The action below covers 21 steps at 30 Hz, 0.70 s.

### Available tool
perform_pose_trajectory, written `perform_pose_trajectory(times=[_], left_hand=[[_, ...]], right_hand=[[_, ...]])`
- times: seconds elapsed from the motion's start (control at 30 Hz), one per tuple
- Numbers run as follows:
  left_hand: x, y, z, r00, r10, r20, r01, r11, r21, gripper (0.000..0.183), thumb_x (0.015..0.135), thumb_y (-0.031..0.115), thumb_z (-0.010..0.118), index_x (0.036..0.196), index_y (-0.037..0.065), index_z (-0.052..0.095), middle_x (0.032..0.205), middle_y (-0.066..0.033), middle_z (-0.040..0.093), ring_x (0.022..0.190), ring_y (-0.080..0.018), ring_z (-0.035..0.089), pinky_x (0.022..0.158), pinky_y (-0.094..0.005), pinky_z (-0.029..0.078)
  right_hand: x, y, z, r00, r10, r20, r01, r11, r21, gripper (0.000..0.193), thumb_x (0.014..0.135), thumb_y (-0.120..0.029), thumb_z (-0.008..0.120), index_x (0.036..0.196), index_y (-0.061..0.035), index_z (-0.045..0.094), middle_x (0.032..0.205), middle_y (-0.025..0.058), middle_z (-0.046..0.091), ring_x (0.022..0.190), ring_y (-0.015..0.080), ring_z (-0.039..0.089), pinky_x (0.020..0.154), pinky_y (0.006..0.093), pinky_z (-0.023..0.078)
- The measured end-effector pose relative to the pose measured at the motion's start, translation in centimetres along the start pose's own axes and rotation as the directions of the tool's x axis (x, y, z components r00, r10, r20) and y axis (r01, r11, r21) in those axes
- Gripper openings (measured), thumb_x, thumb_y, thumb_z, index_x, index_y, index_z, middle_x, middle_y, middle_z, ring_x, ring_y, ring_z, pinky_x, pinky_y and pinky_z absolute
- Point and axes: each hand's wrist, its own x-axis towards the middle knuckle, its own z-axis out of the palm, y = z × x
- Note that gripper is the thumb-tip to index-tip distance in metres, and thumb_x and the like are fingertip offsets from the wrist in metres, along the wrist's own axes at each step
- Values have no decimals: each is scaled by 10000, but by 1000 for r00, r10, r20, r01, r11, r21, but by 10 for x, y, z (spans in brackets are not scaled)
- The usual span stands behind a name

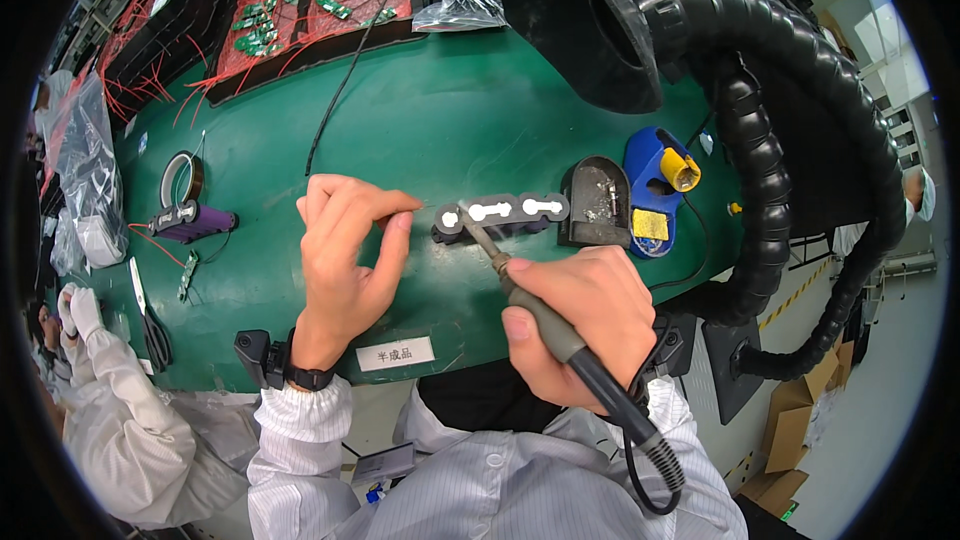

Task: Soldering wires to a battery pack assembly on an electronics workbench.

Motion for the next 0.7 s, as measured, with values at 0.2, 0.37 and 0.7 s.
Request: perform_pose_trajectory(times=[0.2, 0.37, 0.7], left_hand=[[3, 2, 1, 1000, 15, 10, -14, 999, -45, 199, 784, -16, 760, 942, 101, 724, 814, 15, 619, 869, -224, 541, 762, -365, 331], [1, 2, -2, 999, 45, 24, -43, 997, -71, 181, 782, -15, 755, 929, 84, 721, 827, -14, 620, 844, -236, 537, 749, -368, 374], [2, 4, -1, 999, 50, 21, -50, 998, -32, 194, 736, -26, 745, 891, 88, 722, 805, -23, 616, 845, -254, 549, 755, -373, 407]], right_hand=[[-6, 1, -5, 995, 88, -41, -87, 996, 17, 280, 848, -95, 770, 1102, 17, 726, 846, 120, 726, 735, 288, 680, 711, 371, 534], [-1, -1, 3, 999, 30, 20, -31, 999, 18, 278, 833, -79, 784, 1088, 9, 718, 850, 117, 735, 705, 283, 683, 684, 371, 524], [3, 0, 9, 996, -42, 74, 44, 999, -18, 290, 823, -57, 791, 1089, 5, 695, 872, 127, 745, 682, 269, 690, 637, 361, 512]])
